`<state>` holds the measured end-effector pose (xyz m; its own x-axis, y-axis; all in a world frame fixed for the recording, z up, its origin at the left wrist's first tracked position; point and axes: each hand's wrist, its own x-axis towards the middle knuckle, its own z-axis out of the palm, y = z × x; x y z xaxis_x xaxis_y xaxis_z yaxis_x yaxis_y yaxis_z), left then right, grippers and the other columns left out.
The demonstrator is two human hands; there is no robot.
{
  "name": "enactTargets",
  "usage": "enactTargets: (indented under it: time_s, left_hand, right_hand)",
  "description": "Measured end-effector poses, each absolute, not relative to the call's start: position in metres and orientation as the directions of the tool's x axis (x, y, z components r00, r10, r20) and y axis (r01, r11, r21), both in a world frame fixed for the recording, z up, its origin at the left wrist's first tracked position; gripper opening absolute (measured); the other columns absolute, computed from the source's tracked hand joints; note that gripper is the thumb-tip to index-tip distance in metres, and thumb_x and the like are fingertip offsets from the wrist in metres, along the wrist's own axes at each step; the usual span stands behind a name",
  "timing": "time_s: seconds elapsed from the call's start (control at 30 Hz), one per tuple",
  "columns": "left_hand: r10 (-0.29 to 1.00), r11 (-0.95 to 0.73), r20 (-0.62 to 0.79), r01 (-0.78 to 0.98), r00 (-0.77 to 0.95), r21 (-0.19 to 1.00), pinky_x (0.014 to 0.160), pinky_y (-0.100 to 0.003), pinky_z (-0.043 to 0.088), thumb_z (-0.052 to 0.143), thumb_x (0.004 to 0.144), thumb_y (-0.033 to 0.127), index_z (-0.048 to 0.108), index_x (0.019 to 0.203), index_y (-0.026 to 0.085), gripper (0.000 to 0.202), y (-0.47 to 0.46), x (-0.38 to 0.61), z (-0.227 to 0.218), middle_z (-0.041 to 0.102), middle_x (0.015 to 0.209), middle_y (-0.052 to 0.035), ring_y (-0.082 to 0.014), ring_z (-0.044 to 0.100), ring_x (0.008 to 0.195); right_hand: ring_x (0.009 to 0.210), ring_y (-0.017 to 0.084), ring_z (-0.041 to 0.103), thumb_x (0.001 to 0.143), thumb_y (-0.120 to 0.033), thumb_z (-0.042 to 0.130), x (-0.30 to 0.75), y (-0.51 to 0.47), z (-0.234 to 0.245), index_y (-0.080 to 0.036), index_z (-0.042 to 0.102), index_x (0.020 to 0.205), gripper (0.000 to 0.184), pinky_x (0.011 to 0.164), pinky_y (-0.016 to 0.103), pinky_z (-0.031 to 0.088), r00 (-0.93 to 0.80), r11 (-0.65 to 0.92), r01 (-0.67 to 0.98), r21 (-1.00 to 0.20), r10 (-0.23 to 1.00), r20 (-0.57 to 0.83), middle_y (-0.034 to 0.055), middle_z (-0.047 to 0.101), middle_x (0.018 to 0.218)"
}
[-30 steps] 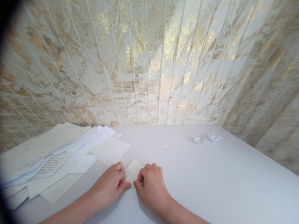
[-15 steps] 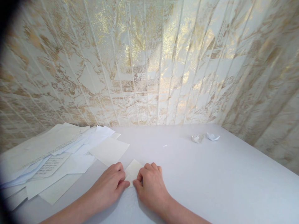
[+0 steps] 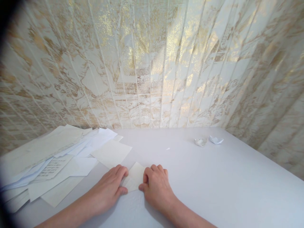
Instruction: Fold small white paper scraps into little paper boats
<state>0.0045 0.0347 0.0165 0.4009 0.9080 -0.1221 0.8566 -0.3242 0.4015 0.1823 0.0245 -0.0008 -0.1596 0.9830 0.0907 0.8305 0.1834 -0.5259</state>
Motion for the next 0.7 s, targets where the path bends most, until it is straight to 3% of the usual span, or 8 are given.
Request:
enactTargets:
  time_s: [0.2, 0.4, 0.5, 0.63, 0.7]
  left_hand:
    - [0.915, -0.299, -0.086, 0.806, 0.394, 0.511, 0.084, -0.033, 0.032, 0.053, 0.063, 0.017, 0.046, 0.102, 0.020, 0.040, 0.041, 0.001, 0.015, 0.047, 0.103, -0.0056, -0.0221, 0.043, 0.099]
    - [0.932, -0.203, -0.139, 0.798, 0.336, 0.567, 0.077, -0.031, 0.036, 0.061, 0.054, 0.018, 0.050, 0.083, 0.018, 0.031, 0.047, 0.004, 0.019, 0.051, 0.093, -0.0034, -0.0220, 0.046, 0.091]
    - [0.926, -0.170, -0.167, 0.768, 0.339, 0.618, 0.071, -0.029, 0.037, 0.060, 0.054, 0.017, 0.050, 0.081, 0.019, 0.030, 0.046, 0.004, 0.018, 0.052, 0.086, -0.0012, -0.0208, 0.048, 0.085]
    - [0.895, -0.132, -0.150, 0.571, 0.419, 0.810, 0.060, -0.023, 0.036, 0.053, 0.056, 0.012, 0.043, 0.078, 0.020, 0.025, 0.047, 0.004, 0.010, 0.054, 0.073, 0.0046, -0.0140, 0.049, 0.071]
    - [0.896, -0.083, -0.117, 0.419, 0.429, 0.904, 0.055, -0.021, 0.034, 0.052, 0.056, 0.010, 0.040, 0.074, 0.020, 0.024, 0.048, 0.005, 0.005, 0.053, 0.066, 0.0065, -0.0115, 0.048, 0.064]
  right_hand:
    - [0.085, 0.022, 0.046, 0.060, -0.017, 0.064, 0.191, 0.027, -0.005, -0.020, 0.053, 0.086, 0.028, 0.074, 0.033, 0.031, -0.114, 0.183, 0.795, -0.578, 0.982, 0.153, 0.0030, 0.056, 0.088]
    - [0.097, 0.024, 0.045, 0.060, -0.016, 0.061, 0.192, 0.024, -0.007, -0.020, 0.050, 0.106, 0.047, 0.084, 0.037, 0.030, -0.164, 0.226, 0.743, -0.630, 0.974, 0.156, 0.0052, 0.056, 0.100]
    - [0.097, 0.023, 0.046, 0.059, -0.014, 0.060, 0.191, 0.023, -0.007, -0.020, 0.047, 0.114, 0.057, 0.085, 0.037, 0.031, -0.155, 0.203, 0.712, -0.672, 0.979, 0.130, 0.0059, 0.056, 0.100]
    - [0.095, 0.023, 0.047, 0.057, -0.011, 0.059, 0.188, 0.023, -0.005, -0.021, 0.047, 0.114, 0.059, 0.082, 0.035, 0.035, -0.125, 0.145, 0.640, -0.754, 0.989, 0.083, 0.0044, 0.058, 0.093]
    - [0.089, 0.021, 0.049, 0.058, -0.010, 0.057, 0.186, 0.023, -0.004, -0.021, 0.054, 0.104, 0.048, 0.076, 0.032, 0.038, -0.131, 0.134, 0.572, -0.809, 0.989, 0.072, 0.0023, 0.060, 0.085]
